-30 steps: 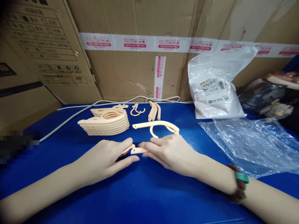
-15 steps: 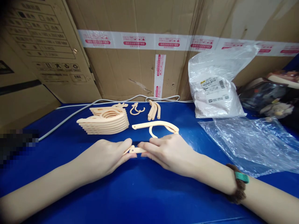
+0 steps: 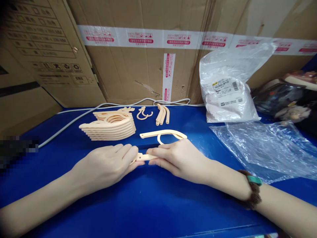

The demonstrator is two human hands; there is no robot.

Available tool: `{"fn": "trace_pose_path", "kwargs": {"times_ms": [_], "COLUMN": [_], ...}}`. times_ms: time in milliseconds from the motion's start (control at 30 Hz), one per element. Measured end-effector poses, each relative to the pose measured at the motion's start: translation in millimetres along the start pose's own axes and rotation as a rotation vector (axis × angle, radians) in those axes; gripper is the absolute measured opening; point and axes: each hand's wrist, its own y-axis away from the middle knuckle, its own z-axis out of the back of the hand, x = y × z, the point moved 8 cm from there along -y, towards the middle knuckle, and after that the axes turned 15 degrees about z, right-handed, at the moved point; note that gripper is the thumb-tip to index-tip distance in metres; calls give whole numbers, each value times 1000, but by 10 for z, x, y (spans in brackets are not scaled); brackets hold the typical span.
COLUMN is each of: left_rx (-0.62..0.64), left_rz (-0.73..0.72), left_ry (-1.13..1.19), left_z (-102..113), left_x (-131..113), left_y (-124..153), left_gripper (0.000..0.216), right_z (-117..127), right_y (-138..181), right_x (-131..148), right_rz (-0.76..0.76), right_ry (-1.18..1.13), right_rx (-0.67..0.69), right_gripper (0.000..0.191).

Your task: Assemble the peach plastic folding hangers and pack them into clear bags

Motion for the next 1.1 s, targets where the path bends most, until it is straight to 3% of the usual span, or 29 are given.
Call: {"fn": "trace_pose_path", "kwargs": {"times_ms": [233, 633, 800, 1100], "left_rx": [151, 79, 64, 150], "left_rz": [85, 82, 92, 105], "left_ry": [257, 241, 253, 349], "left_z": [-89, -1, 22, -49], "left_x": [69, 71, 67, 94], "left_y": [7, 3, -3, 6], "left_gripper": [25, 23, 26, 22], "right_z": [18, 21, 21, 22], "right_y": [-6, 4, 11, 0], "right_x": [2, 40, 51, 106], "right_rz": [10, 12, 31, 60], "right_ry": [12, -41, 42, 106], "right_rx": [12, -1, -16, -20], "right_gripper": [34, 30, 32, 32]}}
